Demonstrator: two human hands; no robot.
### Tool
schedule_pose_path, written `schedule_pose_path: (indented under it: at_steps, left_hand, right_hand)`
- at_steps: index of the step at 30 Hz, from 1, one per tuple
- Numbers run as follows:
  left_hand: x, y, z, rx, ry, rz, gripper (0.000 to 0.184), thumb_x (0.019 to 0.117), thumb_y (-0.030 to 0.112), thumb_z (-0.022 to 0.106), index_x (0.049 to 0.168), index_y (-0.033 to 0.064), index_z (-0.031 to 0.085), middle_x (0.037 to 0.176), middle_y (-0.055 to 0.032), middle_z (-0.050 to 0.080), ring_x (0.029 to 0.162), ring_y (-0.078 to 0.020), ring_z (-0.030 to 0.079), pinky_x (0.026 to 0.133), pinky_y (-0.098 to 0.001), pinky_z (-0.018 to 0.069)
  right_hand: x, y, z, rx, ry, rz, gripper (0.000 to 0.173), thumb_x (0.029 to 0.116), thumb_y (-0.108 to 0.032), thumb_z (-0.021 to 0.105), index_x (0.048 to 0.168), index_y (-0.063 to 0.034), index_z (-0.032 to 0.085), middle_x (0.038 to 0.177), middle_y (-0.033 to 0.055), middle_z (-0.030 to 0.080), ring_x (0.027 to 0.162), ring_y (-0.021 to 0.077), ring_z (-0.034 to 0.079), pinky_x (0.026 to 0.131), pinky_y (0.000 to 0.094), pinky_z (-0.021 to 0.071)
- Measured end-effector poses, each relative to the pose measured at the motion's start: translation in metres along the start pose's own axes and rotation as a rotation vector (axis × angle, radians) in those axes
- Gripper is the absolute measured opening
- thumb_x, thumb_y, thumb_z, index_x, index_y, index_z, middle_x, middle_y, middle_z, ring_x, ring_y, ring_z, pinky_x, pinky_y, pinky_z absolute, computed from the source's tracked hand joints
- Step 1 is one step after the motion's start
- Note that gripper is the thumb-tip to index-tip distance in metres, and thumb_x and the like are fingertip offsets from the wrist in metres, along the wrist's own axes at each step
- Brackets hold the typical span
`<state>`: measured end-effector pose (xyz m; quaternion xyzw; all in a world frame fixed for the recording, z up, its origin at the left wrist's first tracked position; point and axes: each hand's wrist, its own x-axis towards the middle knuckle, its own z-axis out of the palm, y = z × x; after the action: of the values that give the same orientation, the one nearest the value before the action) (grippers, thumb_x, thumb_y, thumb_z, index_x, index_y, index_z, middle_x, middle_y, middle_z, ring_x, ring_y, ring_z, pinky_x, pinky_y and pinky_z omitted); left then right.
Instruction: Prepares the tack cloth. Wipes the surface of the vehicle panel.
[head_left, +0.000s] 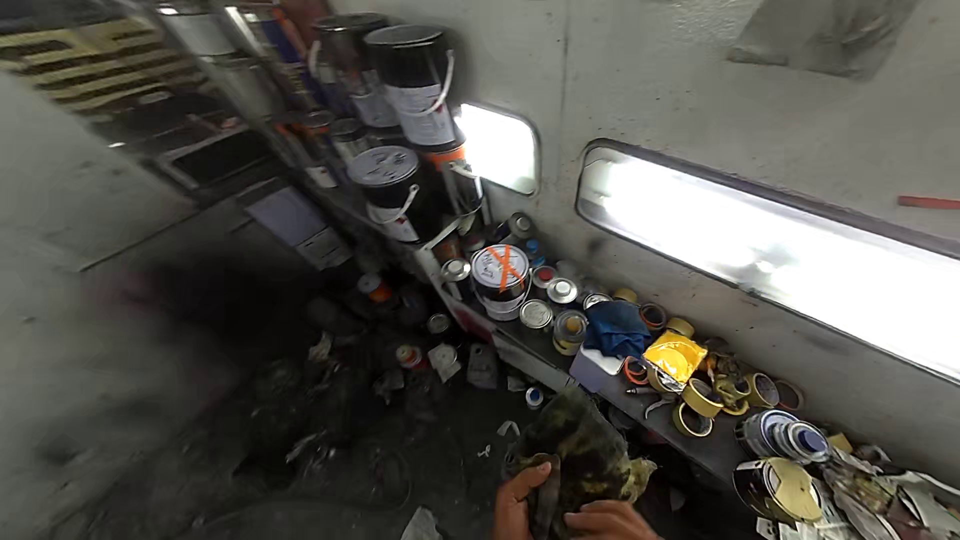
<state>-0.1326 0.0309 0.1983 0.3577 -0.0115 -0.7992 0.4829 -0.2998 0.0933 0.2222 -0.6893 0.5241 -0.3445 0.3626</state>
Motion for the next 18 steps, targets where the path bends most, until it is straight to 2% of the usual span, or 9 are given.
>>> schedule_pose_path:
  at_steps: [1,2,3,5,6,8,9,15,18]
  left_hand:
    - [-0.013,-0.002,-0.012,-0.005,0.0,0.032,0.026,0.095,0.01,0.047,0.09,0.0066,0.072,0.083,-0.0117,0.076,0.075,-0.0188,0.075,0.072,-0.0375,0.0628]
    - [-0.027,-0.003,-0.022,0.003,-0.016,0.053,0.021,0.0893,0.009,0.054,0.087,0.0077,0.074,0.083,-0.0115,0.076,0.075,-0.0188,0.075,0.072,-0.0376,0.0627]
    - [-0.041,-0.005,-0.03,0.036,-0.038,0.058,0.016,0.0839,0.009,0.059,0.084,0.0094,0.076,0.082,-0.0101,0.076,0.075,-0.0175,0.075,0.071,-0.0364,0.0624]
    - [-0.07,-0.009,-0.041,0.134,-0.053,0.038,0.014,0.0789,0.008,0.064,0.08,0.0127,0.077,0.08,-0.006,0.077,0.073,-0.0134,0.074,0.07,-0.0326,0.0615]
    - [-0.082,-0.011,-0.045,0.179,-0.033,0.039,0.014,0.0776,0.006,0.066,0.083,0.0122,0.077,0.081,-0.0055,0.077,0.073,-0.0132,0.074,0.07,-0.0326,0.0614]
    - [-0.096,-0.015,-0.053,0.331,0.046,0.137,0.023,0.0813,-0.001,0.067,0.103,0.0054,0.066,0.089,-0.0079,0.076,0.081,-0.0159,0.074,0.077,-0.0358,0.0623]
    - [-0.095,-0.013,-0.06,0.423,0.061,0.208,0.028,0.0852,-0.002,0.067,0.113,-0.0001,0.062,0.095,-0.0097,0.076,0.087,-0.0174,0.074,0.083,-0.0374,0.0619]
    - [-0.097,0.01,-0.077,0.416,0.134,0.442,0.01,0.0965,0.007,0.062,0.102,0.0005,0.066,0.088,-0.0097,0.073,0.079,-0.0156,0.071,0.075,-0.0336,0.0608]
    - [-0.097,0.018,-0.066,0.477,0.131,0.498,0.039,0.1038,0.029,0.056,0.13,0.0014,0.058,0.106,-0.0125,0.071,0.093,-0.0203,0.07,0.081,-0.0379,0.0605]
  right_hand:
    - [-0.004,0.0,-0.005,0.04,0.103,0.039,0.025,0.0986,-0.027,0.066,0.11,-0.0066,0.077,0.121,0.011,0.072,0.121,0.0261,0.063,0.106,0.0476,0.0493]
    - [-0.004,0.001,-0.01,0.048,0.193,0.107,0.033,0.0959,-0.028,0.069,0.117,-0.0028,0.072,0.122,0.015,0.069,0.12,0.0291,0.062,0.103,0.0488,0.0503]
    - [0.0,0.004,-0.016,0.056,0.21,0.186,0.052,0.0937,-0.035,0.071,0.131,0.0005,0.064,0.13,0.0185,0.064,0.125,0.0315,0.059,0.101,0.0503,0.0515]
    - [0.011,0.011,-0.027,0.175,0.058,0.332,0.088,0.0869,-0.054,0.073,0.152,-0.0034,0.043,0.138,0.0116,0.061,0.128,0.0231,0.058,0.103,0.0458,0.0523]
    - [0.016,0.011,-0.029,0.29,-0.021,0.366,0.083,0.0846,-0.05,0.078,0.148,-0.0052,0.048,0.127,0.0079,0.067,0.117,0.019,0.064,0.097,0.0418,0.056]
    - [0.02,0.004,-0.026,0.532,-0.083,0.372,0.037,0.0888,-0.021,0.078,0.118,-0.0008,0.067,0.1,0.0094,0.074,0.091,0.0186,0.072,0.082,0.0365,0.0607]
    - [0.022,-0.002,-0.025,0.578,-0.083,0.351,0.023,0.0924,-0.013,0.073,0.11,0.0,0.068,0.097,0.0096,0.074,0.088,0.0185,0.072,0.081,0.035,0.0612]
    - [0.026,-0.019,-0.011,0.685,0.067,0.329,0.017,0.1004,-0.005,0.059,0.115,0.0023,0.063,0.099,0.0132,0.072,0.086,0.0192,0.071,0.077,0.034,0.0619]
    - [0.038,-0.035,-0.015,0.748,0.144,0.371,0.018,0.1036,-0.004,0.054,0.119,0.0035,0.059,0.099,0.0136,0.072,0.086,0.0183,0.072,0.079,0.0334,0.0622]
